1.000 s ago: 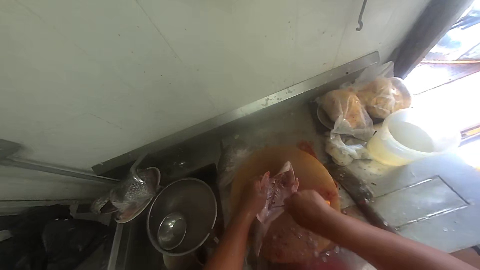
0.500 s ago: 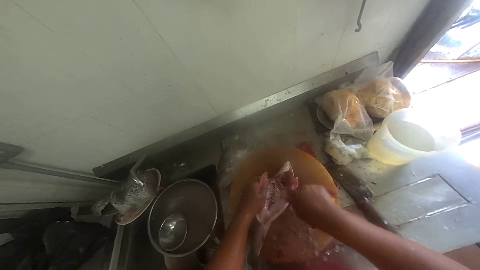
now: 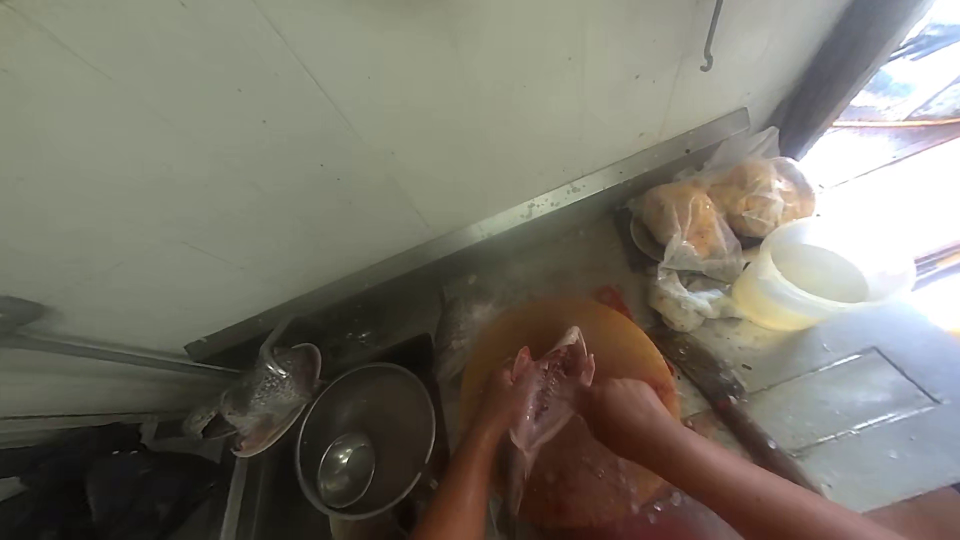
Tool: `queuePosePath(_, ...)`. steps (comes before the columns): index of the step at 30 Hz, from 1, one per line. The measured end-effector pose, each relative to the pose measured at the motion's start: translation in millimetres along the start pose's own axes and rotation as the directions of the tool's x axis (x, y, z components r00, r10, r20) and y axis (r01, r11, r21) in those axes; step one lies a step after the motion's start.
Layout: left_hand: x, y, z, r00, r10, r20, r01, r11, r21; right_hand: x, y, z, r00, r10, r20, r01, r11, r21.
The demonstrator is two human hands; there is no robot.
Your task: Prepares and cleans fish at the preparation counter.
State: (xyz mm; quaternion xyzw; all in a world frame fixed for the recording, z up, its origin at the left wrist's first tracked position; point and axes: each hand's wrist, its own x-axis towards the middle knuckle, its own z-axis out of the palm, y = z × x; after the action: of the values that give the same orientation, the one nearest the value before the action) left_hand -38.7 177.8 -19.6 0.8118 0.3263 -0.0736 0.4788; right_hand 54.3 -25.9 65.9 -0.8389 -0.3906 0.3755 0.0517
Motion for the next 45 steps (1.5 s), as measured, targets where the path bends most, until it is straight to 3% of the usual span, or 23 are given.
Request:
queuePosePath(2,-0.6,-1.2,3.2,1.000,0.013,0.002,-0.013,1.000,0.007,-0.2,0.3,3.2,0.999,-0.007,0.037,0.007,1.000,0.005)
queuePosePath(6,2.3,-3.0,5.5,0.999,0.030,-0.032,-0.029,0.999,0.031,10.7,22.3,-7.4,0.984,0.148,-0.100,-0.152,0.988,-0.040)
queuePosePath(10,-1.2,-2.8,9.1,0.999,0.038,-0.036,-0.034,0.996,0.084,-0.7,-2.5,-8.1,0.998,-0.025,0.065,0.030,0.996,-0.084)
queuePosePath(15,-8.1,4.7,11.7,0.990,0.091,-0.104,-0.074,0.984,0.160,21.0,20.7,-35.1,0.976,0.188,-0.113,-0.205,0.963,-0.175)
queuePosePath(19,-5.8,4.0,12.4,0.991,0.107,-0.081,-0.091,0.980,0.176,21.0,12.8,-22.7,0.999,0.028,0.018,-0.025,0.990,-0.140)
queuePosePath(22,0.1,6.6,4.7,0.990,0.132,-0.052,-0.120,0.974,0.194,41.3,37.2,-31.4,0.980,0.161,-0.114,-0.175,0.977,-0.125)
queuePosePath(24,2.9,7.8,-0.9,0.992,0.121,-0.022,-0.114,0.973,0.199,34.4,31.3,-35.2,0.980,0.145,-0.133,-0.166,0.972,-0.163)
queuePosePath(27,5.8,10.6,-2.6,0.997,0.074,0.036,-0.080,0.976,0.201,27.9,23.5,-26.2,0.998,0.048,-0.033,-0.052,0.992,-0.118)
queuePosePath(31,7.0,21.3,-8.0,0.997,0.056,0.054,-0.067,0.971,0.229,39.0,47.5,-35.1,0.967,0.197,-0.161,-0.214,0.973,-0.090)
queuePosePath(35,3.9,23.7,-6.3,0.997,0.018,0.073,-0.035,0.969,0.244,26.3,29.7,-21.4,0.994,0.083,-0.073,-0.089,0.992,-0.087)
queuePosePath(39,2.5,30.3,-7.9,0.999,-0.017,0.044,0.004,0.962,0.273,38.8,51.4,-31.6,0.960,0.238,-0.149,-0.248,0.967,-0.054)
queuePosePath(42,0.7,20.0,-5.0,0.998,-0.067,-0.008,0.067,0.981,0.183,16.3,40.2,-30.9,0.948,0.266,-0.176,-0.267,0.964,0.019)
queuePosePath(45,-5.4,7.2,3.2,0.962,-0.117,-0.245,0.076,0.982,-0.173,6.5,59.4,-18.1,0.947,0.229,-0.224,-0.177,0.957,0.230)
